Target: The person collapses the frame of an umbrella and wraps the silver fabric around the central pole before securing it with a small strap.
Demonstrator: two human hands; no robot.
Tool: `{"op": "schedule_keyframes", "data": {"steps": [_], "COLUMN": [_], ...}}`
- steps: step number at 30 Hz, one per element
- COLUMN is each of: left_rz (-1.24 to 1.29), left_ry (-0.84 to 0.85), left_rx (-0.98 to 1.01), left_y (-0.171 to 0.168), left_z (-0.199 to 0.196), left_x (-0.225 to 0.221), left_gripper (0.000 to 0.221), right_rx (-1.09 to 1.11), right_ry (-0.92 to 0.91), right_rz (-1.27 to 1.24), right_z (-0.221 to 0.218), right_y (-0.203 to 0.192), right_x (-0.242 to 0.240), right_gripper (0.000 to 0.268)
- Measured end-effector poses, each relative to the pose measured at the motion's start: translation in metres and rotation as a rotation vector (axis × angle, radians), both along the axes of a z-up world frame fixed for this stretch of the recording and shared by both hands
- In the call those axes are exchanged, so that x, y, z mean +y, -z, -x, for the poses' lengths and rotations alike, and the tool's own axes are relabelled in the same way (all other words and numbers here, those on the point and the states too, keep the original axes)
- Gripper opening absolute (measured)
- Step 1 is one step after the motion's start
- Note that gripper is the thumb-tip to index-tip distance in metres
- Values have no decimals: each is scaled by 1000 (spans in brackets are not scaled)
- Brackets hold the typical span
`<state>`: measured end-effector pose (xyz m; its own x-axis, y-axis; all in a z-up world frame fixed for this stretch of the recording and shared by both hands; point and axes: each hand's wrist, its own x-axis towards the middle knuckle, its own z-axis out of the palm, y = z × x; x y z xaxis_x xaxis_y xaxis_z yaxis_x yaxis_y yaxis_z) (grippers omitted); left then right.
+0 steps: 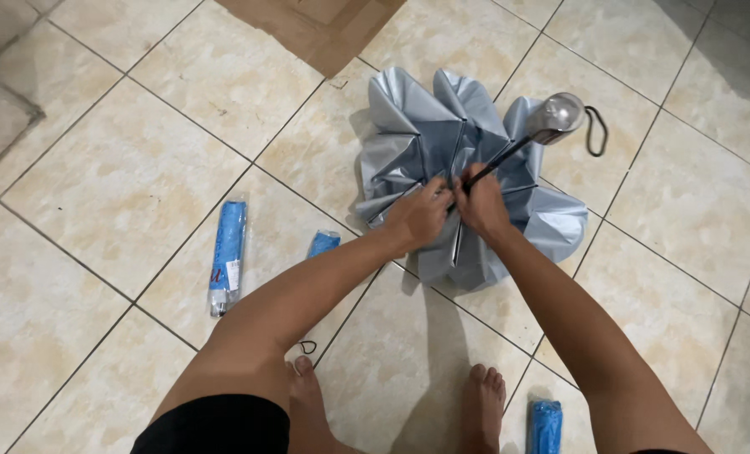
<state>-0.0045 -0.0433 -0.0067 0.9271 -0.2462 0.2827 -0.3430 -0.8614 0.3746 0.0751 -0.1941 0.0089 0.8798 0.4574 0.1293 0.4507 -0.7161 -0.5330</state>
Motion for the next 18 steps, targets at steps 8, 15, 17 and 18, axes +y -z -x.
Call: {"op": "schedule_keyframes", "data": {"steps": [8,15,17,18], "left_rz": [-276,-335,-390,-445], "left_ry": [69,21,51,80], "left_rx": [-149,-161,-91,-29], "left_y": [32,-1,2,2], "left_z": [-22,-26,-28,-32], "left_x": [30,60,72,78], "left_gripper": [17,6,4,6], "right_rx": [54,124,129,126], "right_ry": [-4,124,154,184], "right_rz": [-99,-109,-119,-131], "right_z": [10,-17,-21,-27], "right_y": [-11,-2,-3,-5], "right_x": [0,-17,-23,-26], "right_gripper": [15,20,19,19]}}
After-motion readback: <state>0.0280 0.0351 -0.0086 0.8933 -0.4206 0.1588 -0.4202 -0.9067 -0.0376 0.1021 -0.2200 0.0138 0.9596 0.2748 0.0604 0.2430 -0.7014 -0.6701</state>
